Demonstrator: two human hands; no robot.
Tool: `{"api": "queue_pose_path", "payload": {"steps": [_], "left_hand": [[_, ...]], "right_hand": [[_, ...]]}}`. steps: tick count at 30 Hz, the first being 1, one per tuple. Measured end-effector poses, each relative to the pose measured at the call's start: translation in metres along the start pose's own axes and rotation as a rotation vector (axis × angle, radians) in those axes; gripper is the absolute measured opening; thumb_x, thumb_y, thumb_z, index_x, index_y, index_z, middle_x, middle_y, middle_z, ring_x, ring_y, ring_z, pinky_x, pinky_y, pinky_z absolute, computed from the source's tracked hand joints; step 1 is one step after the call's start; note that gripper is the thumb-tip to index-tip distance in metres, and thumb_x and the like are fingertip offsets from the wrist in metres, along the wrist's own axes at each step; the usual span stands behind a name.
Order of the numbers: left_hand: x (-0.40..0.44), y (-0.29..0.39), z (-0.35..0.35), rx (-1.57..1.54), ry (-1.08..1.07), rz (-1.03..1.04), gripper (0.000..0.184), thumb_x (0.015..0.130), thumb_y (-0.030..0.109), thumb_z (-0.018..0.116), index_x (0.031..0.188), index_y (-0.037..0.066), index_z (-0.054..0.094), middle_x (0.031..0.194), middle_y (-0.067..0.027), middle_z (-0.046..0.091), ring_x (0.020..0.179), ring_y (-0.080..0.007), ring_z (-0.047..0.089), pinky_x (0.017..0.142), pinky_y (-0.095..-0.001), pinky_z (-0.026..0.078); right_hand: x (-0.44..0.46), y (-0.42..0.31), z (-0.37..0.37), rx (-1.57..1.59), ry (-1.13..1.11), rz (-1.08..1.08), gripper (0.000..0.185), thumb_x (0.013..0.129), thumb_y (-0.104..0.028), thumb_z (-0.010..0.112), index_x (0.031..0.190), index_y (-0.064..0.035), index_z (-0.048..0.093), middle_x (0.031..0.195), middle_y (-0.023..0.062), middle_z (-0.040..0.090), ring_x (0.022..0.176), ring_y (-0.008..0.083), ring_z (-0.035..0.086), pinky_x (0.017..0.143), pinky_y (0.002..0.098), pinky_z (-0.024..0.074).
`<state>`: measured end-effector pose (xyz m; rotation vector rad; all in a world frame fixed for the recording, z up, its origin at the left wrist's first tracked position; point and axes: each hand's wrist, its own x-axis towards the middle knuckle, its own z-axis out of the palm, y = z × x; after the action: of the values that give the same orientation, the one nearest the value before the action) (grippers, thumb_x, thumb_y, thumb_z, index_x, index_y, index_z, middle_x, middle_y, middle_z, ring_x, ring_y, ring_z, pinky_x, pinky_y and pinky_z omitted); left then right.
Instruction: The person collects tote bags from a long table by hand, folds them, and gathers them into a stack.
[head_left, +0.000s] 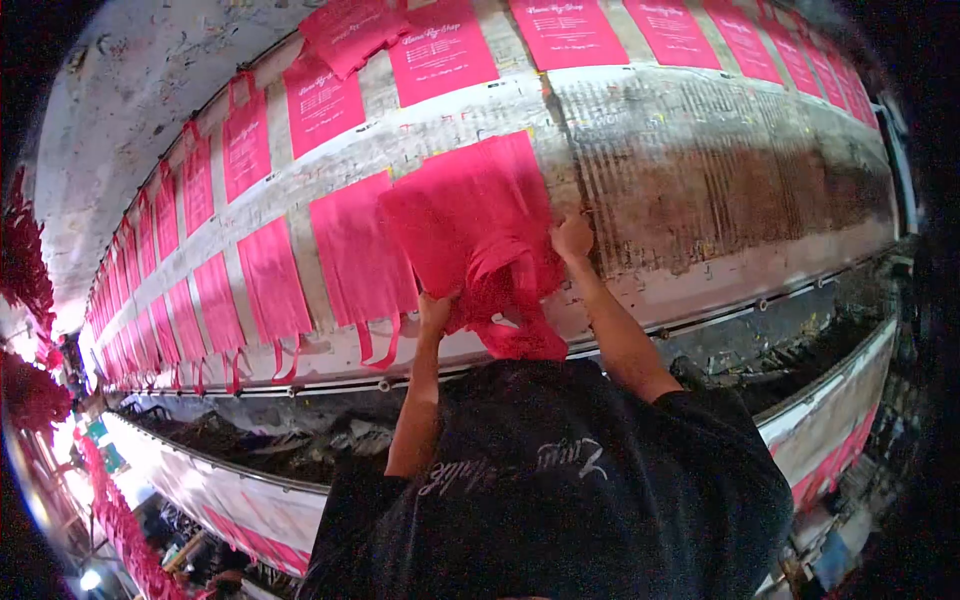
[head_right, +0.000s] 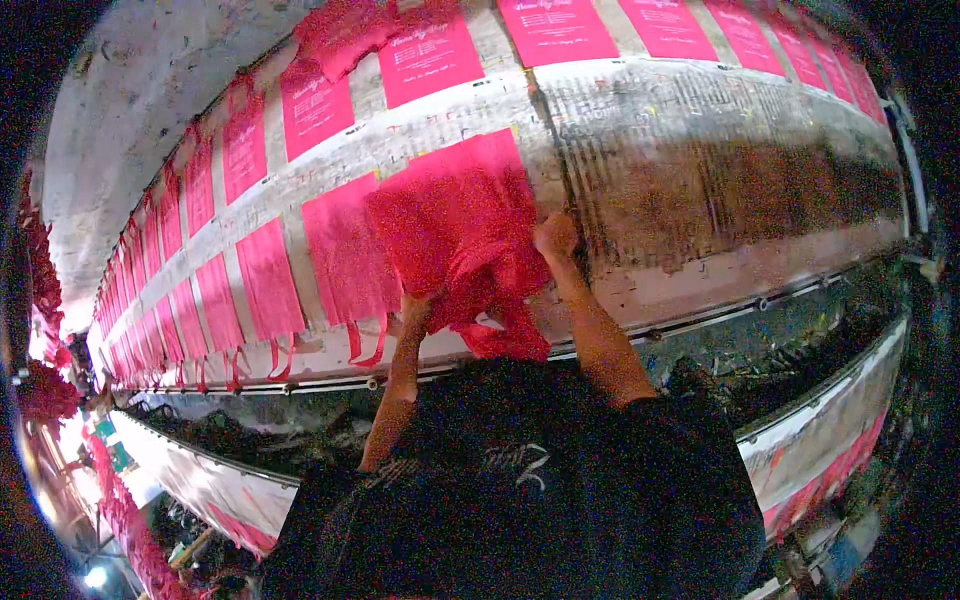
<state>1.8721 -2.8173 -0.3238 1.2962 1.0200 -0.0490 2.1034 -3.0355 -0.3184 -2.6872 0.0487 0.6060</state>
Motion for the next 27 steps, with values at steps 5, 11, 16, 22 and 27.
{"api": "queue_pose_path", "payload": {"steps": [5, 11, 16, 22, 27], "left_hand": [[-0.001, -0.006, -0.004, -0.168, -0.03, 0.201, 0.041, 0.069, 0.01, 0.074, 0.106, -0.003, 0.063, 0.095, -0.0112, 0.069, 0.08, -0.022, 0.064, 0.068, -0.0354, 0.051], [0.091, -0.101, -0.029, 0.35, 0.124, 0.588, 0.046, 0.068, 0.018, 0.076, 0.108, -0.001, 0.063, 0.095, -0.0115, 0.068, 0.08, -0.0226, 0.064, 0.069, -0.0356, 0.052], [0.063, -0.075, -0.056, -0.456, -0.502, 0.167, 0.037, 0.088, 0.027, 0.054, 0.113, 0.0, 0.06, 0.103, -0.0131, 0.065, 0.089, -0.0256, 0.064, 0.077, -0.0384, 0.054], [0.005, -0.064, -0.086, -0.24, -0.366, 0.009, 0.037, 0.085, 0.022, 0.055, 0.114, 0.0, 0.059, 0.104, -0.0127, 0.065, 0.093, -0.0255, 0.063, 0.08, -0.0388, 0.052], [-0.066, -0.013, -0.051, 0.23, -0.148, 0.165, 0.037, 0.082, 0.018, 0.057, 0.114, 0.0, 0.058, 0.105, -0.0124, 0.064, 0.097, -0.0254, 0.062, 0.083, -0.0391, 0.051]], "right_hand": [[0.006, 0.023, 0.046, 0.036, 0.727, -0.663, 0.044, 0.092, -0.028, 0.051, 0.131, -0.0077, 0.049, 0.106, 0.0189, 0.061, 0.1, 0.0292, 0.06, 0.078, 0.0477, 0.0502], [0.0, 0.003, 0.003, -0.141, 0.09, -0.602, 0.032, 0.095, -0.019, 0.043, 0.121, -0.0068, 0.057, 0.093, 0.0143, 0.063, 0.092, 0.0285, 0.061, 0.076, 0.0435, 0.0478], [-0.015, 0.049, 0.054, 0.107, 0.054, -0.651, 0.026, 0.092, -0.02, 0.048, 0.11, -0.0057, 0.06, 0.089, 0.0111, 0.062, 0.084, 0.0253, 0.061, 0.069, 0.0368, 0.0486], [-0.031, 0.101, 0.132, 1.413, -0.797, -0.457, 0.03, 0.087, -0.024, 0.062, 0.111, -0.0053, 0.06, 0.105, 0.0061, 0.063, 0.089, 0.018, 0.062, 0.072, 0.0335, 0.0497], [-0.072, 0.055, 0.025, 0.984, -0.387, -0.579, 0.04, 0.078, -0.017, 0.071, 0.113, -0.0011, 0.06, 0.1, 0.0101, 0.067, 0.092, 0.0214, 0.063, 0.078, 0.0328, 0.0485]]}}
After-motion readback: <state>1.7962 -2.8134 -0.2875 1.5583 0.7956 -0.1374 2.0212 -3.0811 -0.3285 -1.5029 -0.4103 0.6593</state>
